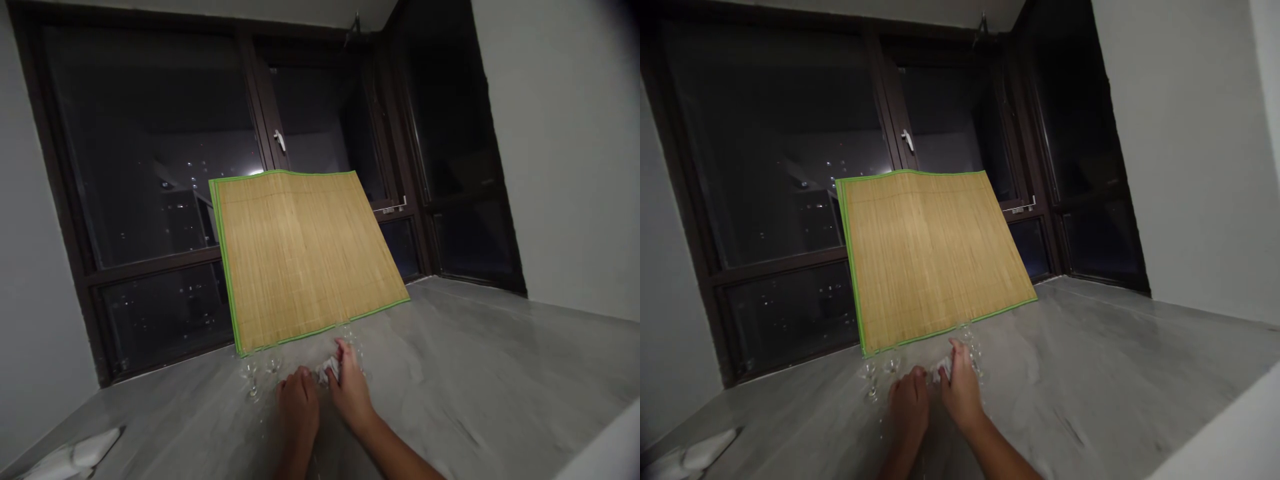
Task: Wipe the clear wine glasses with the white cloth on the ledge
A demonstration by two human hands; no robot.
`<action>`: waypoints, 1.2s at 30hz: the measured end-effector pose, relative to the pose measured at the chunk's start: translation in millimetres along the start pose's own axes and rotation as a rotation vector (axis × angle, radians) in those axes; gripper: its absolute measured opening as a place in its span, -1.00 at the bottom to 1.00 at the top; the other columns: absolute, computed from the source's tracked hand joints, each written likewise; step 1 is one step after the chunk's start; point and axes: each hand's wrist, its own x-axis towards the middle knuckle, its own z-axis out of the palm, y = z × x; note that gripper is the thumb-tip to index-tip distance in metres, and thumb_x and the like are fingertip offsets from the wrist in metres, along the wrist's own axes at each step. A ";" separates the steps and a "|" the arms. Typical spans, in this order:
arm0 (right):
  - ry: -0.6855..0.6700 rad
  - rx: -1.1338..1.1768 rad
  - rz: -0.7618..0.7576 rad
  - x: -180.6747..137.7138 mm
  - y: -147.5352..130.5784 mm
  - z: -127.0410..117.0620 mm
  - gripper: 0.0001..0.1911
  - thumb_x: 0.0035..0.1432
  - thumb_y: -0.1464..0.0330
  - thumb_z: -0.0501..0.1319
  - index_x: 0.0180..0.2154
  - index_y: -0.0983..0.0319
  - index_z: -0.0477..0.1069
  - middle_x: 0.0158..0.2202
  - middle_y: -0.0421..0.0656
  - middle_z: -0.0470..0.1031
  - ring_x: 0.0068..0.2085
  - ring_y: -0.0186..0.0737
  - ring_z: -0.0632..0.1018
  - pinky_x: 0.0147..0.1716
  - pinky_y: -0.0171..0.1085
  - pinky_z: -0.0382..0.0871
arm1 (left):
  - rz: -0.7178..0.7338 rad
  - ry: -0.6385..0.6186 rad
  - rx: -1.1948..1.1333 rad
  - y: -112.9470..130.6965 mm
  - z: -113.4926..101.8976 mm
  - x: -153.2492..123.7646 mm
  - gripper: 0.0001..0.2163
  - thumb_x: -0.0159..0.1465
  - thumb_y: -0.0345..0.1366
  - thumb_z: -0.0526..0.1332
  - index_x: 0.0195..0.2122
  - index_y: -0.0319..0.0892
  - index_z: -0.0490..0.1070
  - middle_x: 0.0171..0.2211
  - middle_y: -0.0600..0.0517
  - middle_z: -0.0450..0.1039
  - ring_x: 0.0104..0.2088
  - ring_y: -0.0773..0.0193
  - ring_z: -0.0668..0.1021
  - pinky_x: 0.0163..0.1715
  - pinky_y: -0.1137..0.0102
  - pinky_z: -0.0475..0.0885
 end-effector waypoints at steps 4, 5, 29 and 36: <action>-0.105 -0.070 0.045 0.4 -6.5 -6.7 -0.46 0.11 0.48 0.09 0.16 0.24 0.26 -0.11 -0.03 0.51 -0.10 -0.08 0.54 -0.03 -0.10 0.43 | -0.006 -0.010 0.056 2.0 -2.9 -0.3 -0.61 0.40 -0.24 -0.11 -0.35 -0.13 0.51 -0.37 -0.08 0.59 -0.26 0.10 0.59 -0.13 0.26 0.26; -0.145 -0.066 0.054 0.1 -8.6 -8.9 -0.46 0.11 0.48 0.10 0.16 0.23 0.27 -0.14 -0.05 0.53 -0.12 -0.09 0.56 -0.06 -0.12 0.43 | -0.012 -0.022 0.076 1.8 -3.5 -0.2 -0.61 0.40 -0.24 -0.11 -0.35 -0.13 0.50 -0.38 -0.08 0.59 -0.26 0.10 0.59 -0.13 0.26 0.26; -0.692 0.150 0.108 -4.5 -11.9 -19.4 -0.24 0.16 0.20 0.23 0.35 0.16 0.11 -0.23 -0.16 0.62 -0.30 -0.17 0.57 -0.29 -0.26 0.41 | -0.099 -0.050 -0.064 -22.1 5.4 -1.3 -0.52 0.34 -0.12 -0.08 -0.59 -0.12 0.48 -0.51 -0.18 0.56 -0.40 0.01 0.55 -0.22 0.18 0.31; -0.629 0.512 0.225 -2.5 -12.6 -19.6 -0.20 -0.09 0.31 0.42 0.22 0.17 0.33 0.23 -0.07 0.39 0.21 -0.02 0.40 0.17 -0.07 0.28 | -0.209 -0.087 -0.216 -22.8 6.9 -3.7 -0.52 0.32 -0.11 -0.11 -0.52 -0.13 0.53 -0.46 -0.21 0.58 -0.38 0.01 0.57 -0.27 0.20 0.35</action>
